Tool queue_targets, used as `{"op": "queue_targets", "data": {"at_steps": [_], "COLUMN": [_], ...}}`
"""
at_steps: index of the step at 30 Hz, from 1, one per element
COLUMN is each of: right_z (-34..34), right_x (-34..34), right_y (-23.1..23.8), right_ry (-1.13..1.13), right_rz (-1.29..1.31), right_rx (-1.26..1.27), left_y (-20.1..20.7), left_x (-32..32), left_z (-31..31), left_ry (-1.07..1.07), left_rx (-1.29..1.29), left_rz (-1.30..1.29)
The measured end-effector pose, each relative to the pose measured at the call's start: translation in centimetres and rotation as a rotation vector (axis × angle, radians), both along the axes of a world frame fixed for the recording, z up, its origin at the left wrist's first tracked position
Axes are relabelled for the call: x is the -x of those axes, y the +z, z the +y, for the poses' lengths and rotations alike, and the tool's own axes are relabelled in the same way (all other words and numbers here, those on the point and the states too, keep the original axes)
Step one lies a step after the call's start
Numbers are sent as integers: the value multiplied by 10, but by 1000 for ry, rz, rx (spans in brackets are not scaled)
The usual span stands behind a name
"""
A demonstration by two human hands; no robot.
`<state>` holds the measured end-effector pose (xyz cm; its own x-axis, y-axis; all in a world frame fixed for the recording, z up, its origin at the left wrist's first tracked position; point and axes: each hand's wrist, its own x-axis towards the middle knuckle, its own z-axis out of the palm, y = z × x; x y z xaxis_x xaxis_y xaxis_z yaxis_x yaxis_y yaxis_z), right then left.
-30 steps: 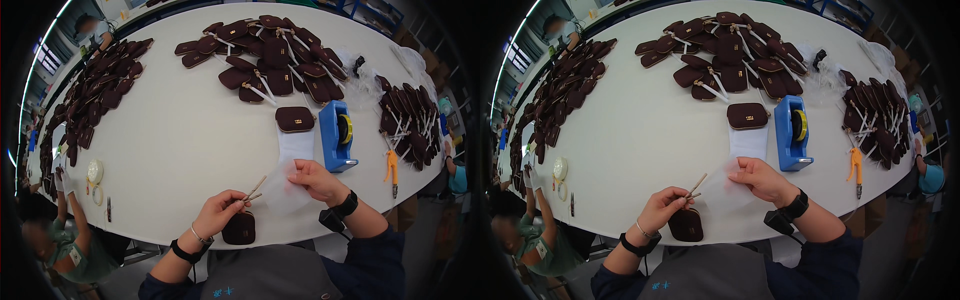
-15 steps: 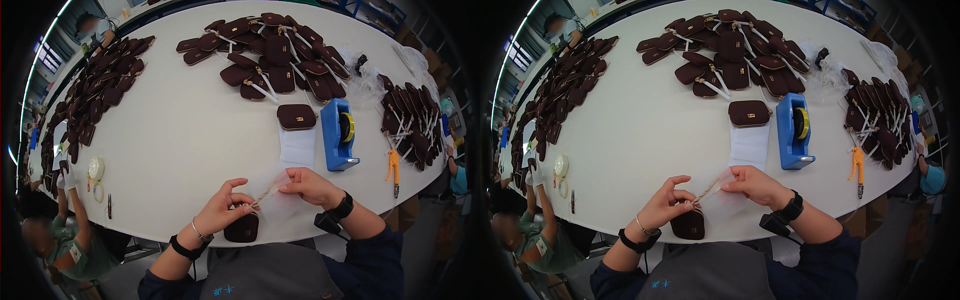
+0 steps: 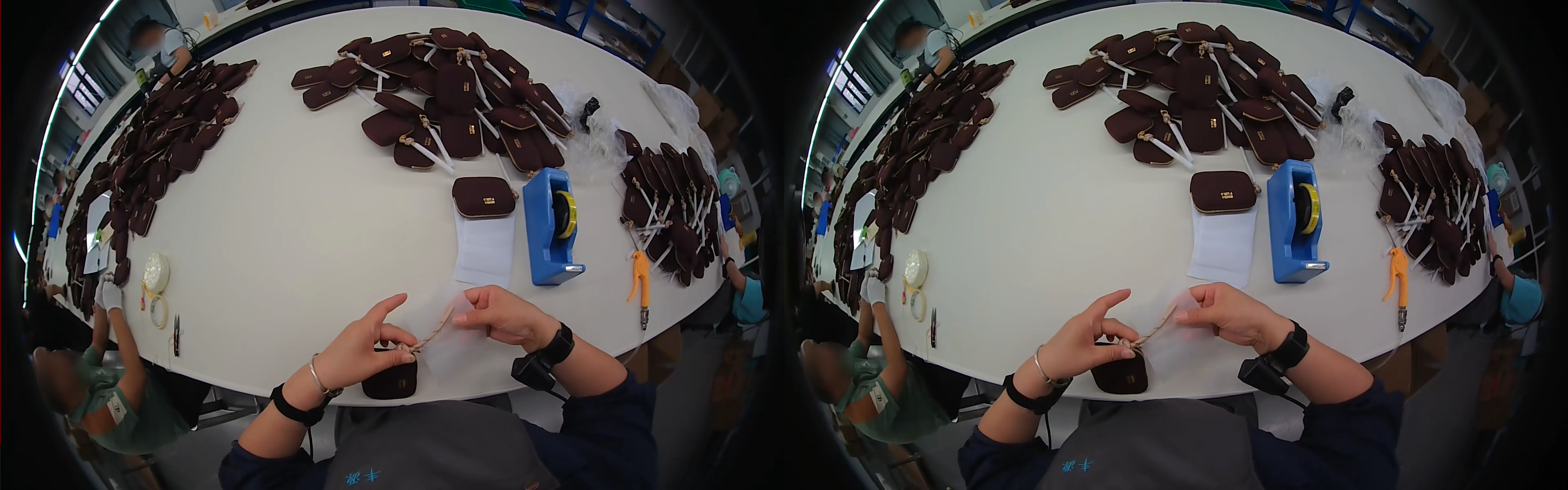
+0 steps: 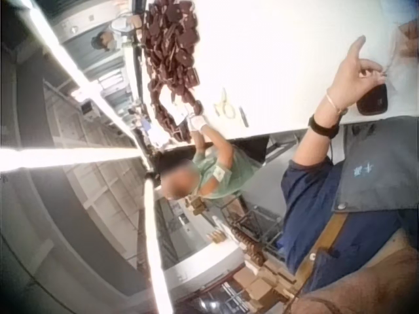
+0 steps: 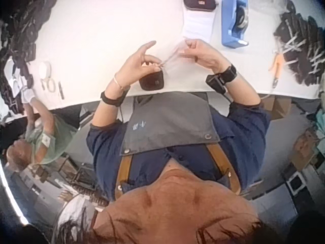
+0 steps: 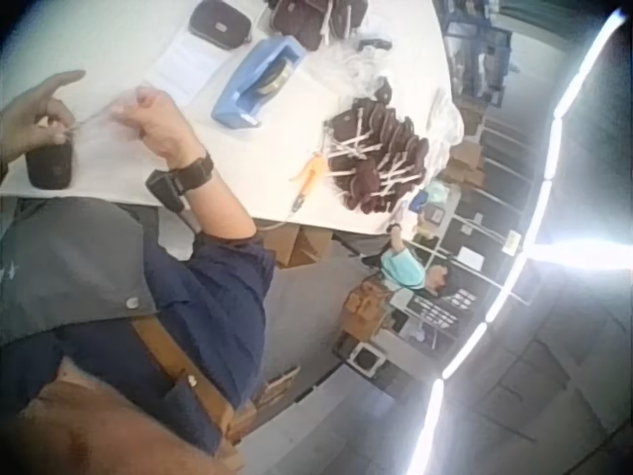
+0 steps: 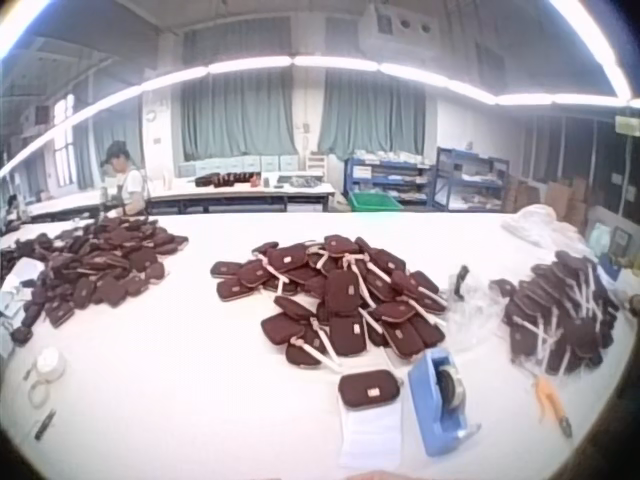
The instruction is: The person wraps small maroon pouches with white paper, securing them with a string. They repeatedly pick up a pouch, wrap it, and place it on the table. The person uses a tape dispenser to cut tape and a lighter to seal the string ends.
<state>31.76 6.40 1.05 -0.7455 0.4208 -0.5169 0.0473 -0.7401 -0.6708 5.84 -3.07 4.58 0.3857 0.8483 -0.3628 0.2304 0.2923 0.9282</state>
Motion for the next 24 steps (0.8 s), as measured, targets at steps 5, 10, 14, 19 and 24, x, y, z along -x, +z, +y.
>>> {"op": "queue_targets", "data": {"at_steps": [5, 10, 14, 19, 24], "right_z": [-5, -7, -8, -11, -14], "right_x": [4, 3, 4, 4, 5], "right_y": [0, 0, 8, 8, 12], "right_ry": [-28, 3, 31, 60, -1], "right_rz": [-16, -96, -144, -149, -99], "right_rx": [-18, -99, -132, -257, -272], "left_y": [-12, -7, -10, -16, -15], "left_x": [-1, -3, -4, -3, -12], "left_z": [-4, -2, -2, -8, -10], "left_ry": [17, -37, -9, 90, 265], "left_rx": [-96, -193, -267, -176, -89], "left_rz": [-43, 12, 29, -29, -98]}}
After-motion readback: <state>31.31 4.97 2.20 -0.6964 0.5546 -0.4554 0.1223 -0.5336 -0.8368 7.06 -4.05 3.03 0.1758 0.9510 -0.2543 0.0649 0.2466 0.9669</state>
